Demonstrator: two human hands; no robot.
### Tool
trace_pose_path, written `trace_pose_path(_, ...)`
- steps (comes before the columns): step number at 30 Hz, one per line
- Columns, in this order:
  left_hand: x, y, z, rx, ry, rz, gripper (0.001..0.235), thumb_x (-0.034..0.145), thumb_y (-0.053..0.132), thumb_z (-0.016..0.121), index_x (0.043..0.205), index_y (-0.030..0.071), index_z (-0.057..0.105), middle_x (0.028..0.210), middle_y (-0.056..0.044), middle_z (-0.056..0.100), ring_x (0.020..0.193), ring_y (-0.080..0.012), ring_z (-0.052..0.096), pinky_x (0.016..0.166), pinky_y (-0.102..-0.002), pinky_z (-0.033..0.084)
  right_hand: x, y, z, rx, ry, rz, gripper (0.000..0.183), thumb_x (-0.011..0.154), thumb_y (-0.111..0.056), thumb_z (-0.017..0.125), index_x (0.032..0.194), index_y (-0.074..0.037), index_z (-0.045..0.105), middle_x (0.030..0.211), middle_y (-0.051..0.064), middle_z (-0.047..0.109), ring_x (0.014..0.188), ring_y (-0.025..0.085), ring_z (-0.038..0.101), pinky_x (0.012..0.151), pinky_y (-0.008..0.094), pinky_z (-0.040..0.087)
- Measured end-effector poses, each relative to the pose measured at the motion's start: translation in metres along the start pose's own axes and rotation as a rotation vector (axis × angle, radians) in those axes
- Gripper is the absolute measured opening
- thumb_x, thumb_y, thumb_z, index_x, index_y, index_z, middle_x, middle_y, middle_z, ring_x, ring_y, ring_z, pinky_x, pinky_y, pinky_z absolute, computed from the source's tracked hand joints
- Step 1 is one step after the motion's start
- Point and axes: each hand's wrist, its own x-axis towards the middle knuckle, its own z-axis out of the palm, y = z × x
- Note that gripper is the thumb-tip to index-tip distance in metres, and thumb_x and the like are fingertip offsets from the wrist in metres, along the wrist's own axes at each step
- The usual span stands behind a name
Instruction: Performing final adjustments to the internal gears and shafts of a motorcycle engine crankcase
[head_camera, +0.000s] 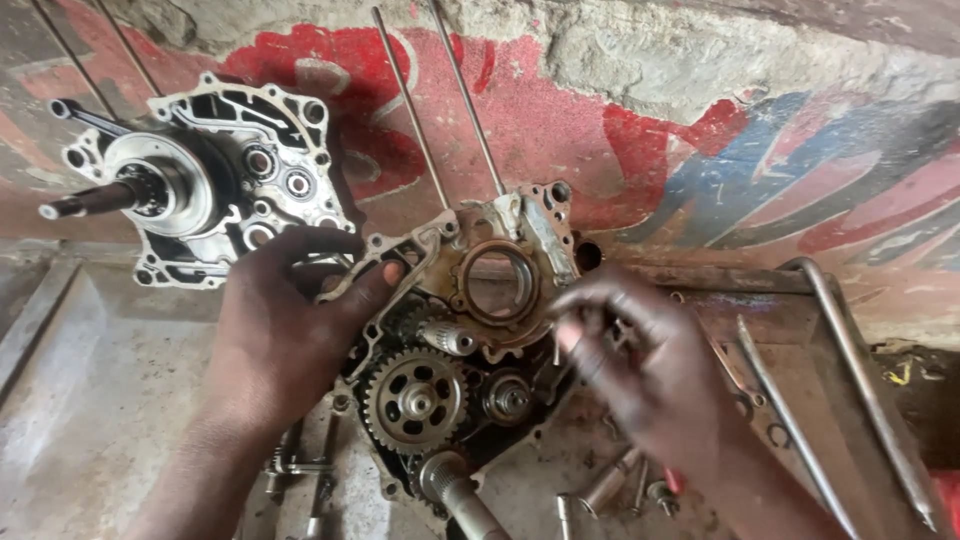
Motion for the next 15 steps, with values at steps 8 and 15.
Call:
trace_pose_path(8,0.003,-0.005,0.002,0.026,0.022,0.048,0.044,0.076,0.036,0.084,0.112,0.014,0.075,0.109,-0.007,0.081,0.106,-0.0164,0.078,0.086,-0.033,0.061,0.020,0.029,-0.054,-0.444,0.174,0.794,0.020,0.094,-0.003,0.071,0.109,-0.015,0.075,0.113,0.004,0.077,0.091,0.020,0.071,0.083,0.039,0.057)
trace_pose_path(15,0.006,-0.012,0.007,-0.040,0.036,0.086,0.040,0.076,0.033,0.085,0.108,0.012,0.074,0.102,-0.005,0.080,0.102,-0.0135,0.078,0.081,-0.029,0.060,0.018,0.028,-0.040,-0.407,0.188,0.631,0.014,0.093,-0.005,0.070,0.104,-0.013,0.072,0.103,0.004,0.076,0.089,0.020,0.070,0.082,0.037,0.061)
